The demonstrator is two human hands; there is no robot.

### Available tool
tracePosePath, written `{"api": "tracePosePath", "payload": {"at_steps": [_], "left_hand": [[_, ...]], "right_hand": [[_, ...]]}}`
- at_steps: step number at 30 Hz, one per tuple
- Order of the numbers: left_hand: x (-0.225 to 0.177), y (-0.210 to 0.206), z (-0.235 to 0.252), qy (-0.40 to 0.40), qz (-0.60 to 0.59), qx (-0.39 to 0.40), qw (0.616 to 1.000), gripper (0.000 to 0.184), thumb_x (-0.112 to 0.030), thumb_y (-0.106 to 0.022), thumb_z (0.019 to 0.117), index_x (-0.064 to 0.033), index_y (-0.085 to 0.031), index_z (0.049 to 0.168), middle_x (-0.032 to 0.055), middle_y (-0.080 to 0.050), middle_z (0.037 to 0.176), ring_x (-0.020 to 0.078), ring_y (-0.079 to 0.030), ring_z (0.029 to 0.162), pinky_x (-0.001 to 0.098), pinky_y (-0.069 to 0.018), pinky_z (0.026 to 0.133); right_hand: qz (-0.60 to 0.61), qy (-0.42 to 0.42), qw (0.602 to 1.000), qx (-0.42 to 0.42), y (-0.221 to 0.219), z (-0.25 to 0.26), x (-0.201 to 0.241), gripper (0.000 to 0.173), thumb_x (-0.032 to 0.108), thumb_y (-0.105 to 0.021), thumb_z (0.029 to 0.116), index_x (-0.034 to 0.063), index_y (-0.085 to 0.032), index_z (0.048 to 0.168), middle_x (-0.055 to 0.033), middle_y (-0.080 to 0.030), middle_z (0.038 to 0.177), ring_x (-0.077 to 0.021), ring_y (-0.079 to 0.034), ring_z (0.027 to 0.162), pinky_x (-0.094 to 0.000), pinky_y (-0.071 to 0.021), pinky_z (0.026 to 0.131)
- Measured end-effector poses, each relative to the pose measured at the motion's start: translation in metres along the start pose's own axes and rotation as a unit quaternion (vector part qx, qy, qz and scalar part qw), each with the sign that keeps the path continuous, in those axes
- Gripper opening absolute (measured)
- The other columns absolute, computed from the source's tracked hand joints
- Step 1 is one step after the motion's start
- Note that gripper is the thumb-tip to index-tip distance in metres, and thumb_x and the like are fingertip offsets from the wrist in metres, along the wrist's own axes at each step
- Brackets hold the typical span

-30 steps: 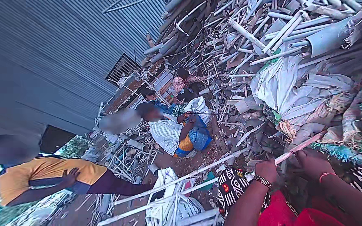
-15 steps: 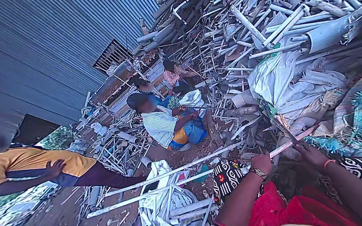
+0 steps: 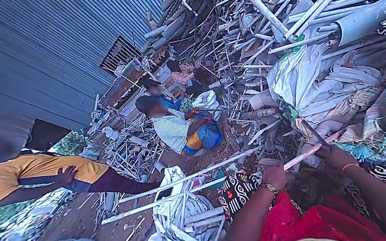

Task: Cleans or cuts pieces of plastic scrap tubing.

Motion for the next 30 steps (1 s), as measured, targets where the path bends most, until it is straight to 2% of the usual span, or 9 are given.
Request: {"api": "tracePosePath", "payload": {"at_steps": [3,7,12,14,16,19,23,27,30], "left_hand": [[0.001,0.002,0.003,0.006,-0.002,-0.006,1.000,0.049,-0.039,-0.038,0.1130,-0.0054,-0.052,0.146,0.0229,-0.067,0.131,0.0390,-0.064,0.125,0.0588,-0.0499,0.104],[-0.004,-0.004,0.009,0.003,-0.018,0.003,1.000,0.048,-0.037,-0.037,0.1131,-0.0050,-0.054,0.144,0.0228,-0.066,0.133,0.0385,-0.064,0.126,0.0595,-0.0498,0.103],[-0.003,-0.003,0.017,-0.001,-0.063,0.012,0.998,0.049,-0.038,-0.038,0.1131,-0.0036,-0.054,0.145,0.0230,-0.063,0.138,0.0383,-0.060,0.131,0.0594,-0.0466,0.108],[0.002,0.006,0.018,0.001,-0.076,-0.001,0.997,0.051,-0.040,-0.040,0.1125,-0.0016,-0.057,0.141,0.0230,-0.063,0.138,0.0375,-0.060,0.132,0.0585,-0.0465,0.109],[0.006,0.004,0.015,0.006,-0.085,-0.001,0.996,0.052,-0.042,-0.044,0.1114,-0.0008,-0.057,0.142,0.0232,-0.062,0.139,0.0374,-0.059,0.132,0.0581,-0.0461,0.109],[0.018,0.006,0.014,0.028,-0.087,-0.001,0.996,0.053,-0.042,-0.047,0.1103,-0.0002,-0.056,0.142,0.0244,-0.062,0.139,0.0383,-0.058,0.133,0.0582,-0.0446,0.111],[0.030,0.004,0.014,0.047,-0.080,-0.009,0.996,0.055,-0.042,-0.048,0.1100,-0.0002,-0.054,0.145,0.0255,-0.062,0.139,0.0393,-0.058,0.134,0.0580,-0.0440,0.111],[0.030,0.004,0.017,0.059,-0.050,-0.021,0.997,0.056,-0.043,-0.048,0.1099,-0.0036,-0.051,0.149,0.0233,-0.063,0.139,0.0383,-0.059,0.133,0.0582,-0.0457,0.110],[0.024,0.006,0.018,0.052,0.022,-0.055,0.997,0.050,-0.041,-0.044,0.1112,-0.0072,-0.054,0.147,0.0226,-0.066,0.134,0.0390,-0.064,0.126,0.0579,-0.0507,0.103]], "right_hand": [[-0.031,0.024,0.999,0.016,-0.012,-0.017,0.013,0.060,0.045,-0.030,0.1133,-0.0051,-0.050,0.141,-0.0353,-0.062,0.130,-0.0515,-0.060,0.125,-0.0675,-0.0460,0.101],[-0.090,0.021,0.995,0.049,-0.032,-0.055,0.028,0.058,0.048,-0.030,0.1126,-0.0005,-0.048,0.140,-0.0292,-0.066,0.125,-0.0458,-0.065,0.121,-0.0615,-0.0517,0.097],[-0.148,0.084,0.982,0.080,-0.059,-0.101,0.069,0.056,0.049,-0.032,0.1119,0.0051,-0.049,0.142,-0.0258,-0.069,0.122,-0.0441,-0.067,0.117,-0.0602,-0.0537,0.093],[-0.159,0.099,0.980,0.066,-0.054,-0.092,0.074,0.056,0.050,-0.032,0.1116,0.0054,-0.050,0.141,-0.0262,-0.069,0.120,-0.0452,-0.068,0.116,-0.0609,-0.0539,0.092],[-0.122,0.073,0.988,0.059,-0.045,-0.081,0.055,0.057,0.049,-0.030,0.1122,0.0038,-0.049,0.142,-0.0272,-0.068,0.122,-0.0456,-0.067,0.118,-0.0609,-0.0530,0.094],[0.026,0.009,1.000,0.013,-0.013,-0.048,0.010,0.060,0.043,-0.030,0.1137,-0.0031,-0.042,0.151,-0.0311,-0.060,0.136,-0.0457,-0.059,0.129,-0.0605,-0.0449,0.107],[0.144,-0.029,0.989,0.001,0.005,-0.028,-0.019,0.059,0.038,-0.035,0.1139,-0.0083,-0.042,0.150,-0.0330,-0.053,0.145,-0.0433,-0.051,0.139,-0.0560,-0.0369,0.117],[0.068,0.056,0.996,0.026,-0.011,-0.026,0.008,0.058,0.040,-0.036,0.1133,-0.0046,-0.045,0.149,-0.0316,-0.056,0.142,-0.0451,-0.054,0.134,-0.0598,-0.0394,0.113],[-0.014,0.049,0.998,0.041,-0.017,-0.026,0.019,0.060,0.046,-0.032,0.1129,-0.0019,-0.046,0.147,-0.0302,-0.060,0.137,-0.0462,-0.058,0.130,-0.0624,-0.0449,0.106]]}}
Point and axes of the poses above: each hand's wrist, its own z-axis towards the middle knuckle, its own y-axis out of the back of the hand, x = y × z, the point moved 9 cm from there along z, towards the middle knuckle
